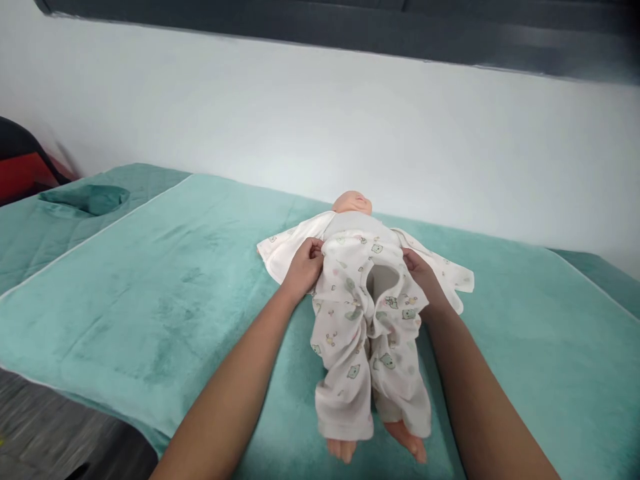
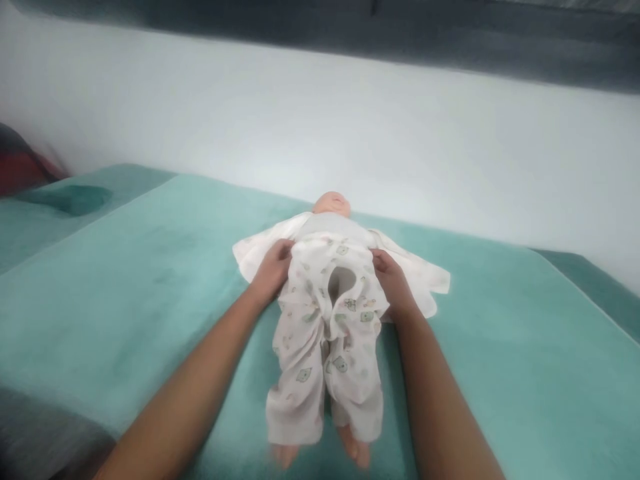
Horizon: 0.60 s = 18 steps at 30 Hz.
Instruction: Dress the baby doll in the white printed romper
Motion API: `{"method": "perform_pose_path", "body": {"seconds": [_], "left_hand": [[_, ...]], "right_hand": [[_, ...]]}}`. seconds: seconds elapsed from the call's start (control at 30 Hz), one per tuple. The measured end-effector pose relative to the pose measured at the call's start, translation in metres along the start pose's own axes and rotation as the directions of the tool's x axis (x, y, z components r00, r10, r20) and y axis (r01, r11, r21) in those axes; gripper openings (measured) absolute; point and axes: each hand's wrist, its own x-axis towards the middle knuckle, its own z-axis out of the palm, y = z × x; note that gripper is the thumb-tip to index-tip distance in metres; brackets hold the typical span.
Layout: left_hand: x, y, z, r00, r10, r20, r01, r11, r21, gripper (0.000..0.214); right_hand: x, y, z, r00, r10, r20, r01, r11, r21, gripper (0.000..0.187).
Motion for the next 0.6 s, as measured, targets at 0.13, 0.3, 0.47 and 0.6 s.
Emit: {"method": "perform_pose_path", "body": {"seconds": [0.13,0.3,0.47,0.6], "left_hand": [[0.000,0.009,-0.010,0.998,0.067,0.000,-0.066,0.984,0.163,0.015],[0.007,0.014,-0.021,0.965,0.203,0.165,-0.243,0.929,0.277,0.016],[0.013,0.015,-0.022,0.941,0.244,0.235,-0.318,0.873,0.369,0.013],[0.018,0.014,-0.015,0.958,0.233,0.165,-0.284,0.840,0.463,0.014]], "right_hand": [[-0.002,0.006,0.000,0.987,-0.113,-0.112,0.101,0.989,-0.107,0.025],[0.001,-0.004,0.003,0.954,-0.276,-0.119,0.257,0.955,-0.148,0.016],[0.015,-0.022,0.002,0.973,-0.199,0.113,0.211,0.973,-0.097,0.021],[0.030,-0.032,0.001,0.968,-0.154,0.197,0.187,0.969,-0.163,0.028]]}}
